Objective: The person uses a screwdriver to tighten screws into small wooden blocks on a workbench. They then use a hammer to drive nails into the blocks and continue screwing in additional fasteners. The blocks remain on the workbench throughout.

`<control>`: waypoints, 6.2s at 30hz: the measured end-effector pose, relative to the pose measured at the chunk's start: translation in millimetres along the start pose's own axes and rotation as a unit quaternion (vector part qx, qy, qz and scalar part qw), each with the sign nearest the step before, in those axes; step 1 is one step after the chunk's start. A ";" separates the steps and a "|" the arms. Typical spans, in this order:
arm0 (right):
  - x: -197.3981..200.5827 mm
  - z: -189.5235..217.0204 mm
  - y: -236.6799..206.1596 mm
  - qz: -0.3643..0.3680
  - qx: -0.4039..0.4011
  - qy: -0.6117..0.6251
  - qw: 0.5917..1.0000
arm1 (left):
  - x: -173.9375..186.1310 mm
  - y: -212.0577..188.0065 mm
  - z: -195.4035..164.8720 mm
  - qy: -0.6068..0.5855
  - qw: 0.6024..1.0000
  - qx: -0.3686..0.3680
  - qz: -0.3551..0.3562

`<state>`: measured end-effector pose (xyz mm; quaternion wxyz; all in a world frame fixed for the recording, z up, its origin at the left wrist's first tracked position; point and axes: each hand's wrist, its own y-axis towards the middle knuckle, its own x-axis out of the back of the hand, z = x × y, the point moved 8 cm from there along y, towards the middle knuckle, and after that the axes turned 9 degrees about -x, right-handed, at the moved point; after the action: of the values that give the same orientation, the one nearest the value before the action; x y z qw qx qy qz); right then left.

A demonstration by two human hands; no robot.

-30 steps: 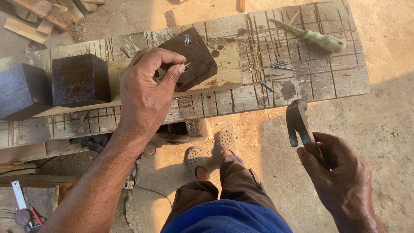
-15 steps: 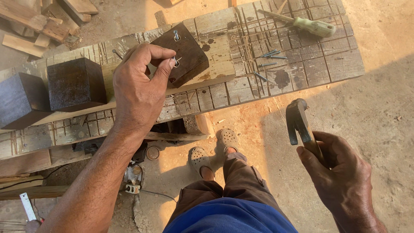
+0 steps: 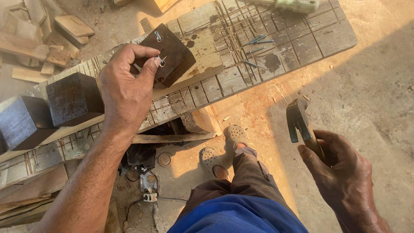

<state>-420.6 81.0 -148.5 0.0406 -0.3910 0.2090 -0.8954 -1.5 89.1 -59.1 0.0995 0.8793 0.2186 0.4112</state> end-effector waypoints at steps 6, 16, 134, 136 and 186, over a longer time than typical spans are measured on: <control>-1.2 -24.4 -18.9 -0.008 -0.018 0.013 1.000 | 14.4 -16.4 -13.0 -0.046 0.988 -0.123 -0.077; -7.9 -50.6 -35.1 -0.016 -0.057 0.014 0.998 | -11.6 -52.1 -24.9 0.073 0.983 -0.159 -0.053; -23.0 -73.9 -24.9 0.032 -0.097 -0.017 0.995 | 12.2 -6.2 -33.6 -0.011 0.993 -0.109 -0.045; -23.6 -75.0 -24.6 0.032 -0.101 -0.035 0.994 | 6.9 -6.5 -33.1 0.007 0.990 -0.137 -0.024; -24.3 -90.7 -28.4 0.028 -0.115 -0.035 0.992 | -11.4 -3.9 -36.0 0.058 0.973 -0.220 0.039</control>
<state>-466.3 143.7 -208.6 0.0277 -0.4183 0.3201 -0.8496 -36.7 87.0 -45.1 0.2616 0.8184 0.0932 0.5031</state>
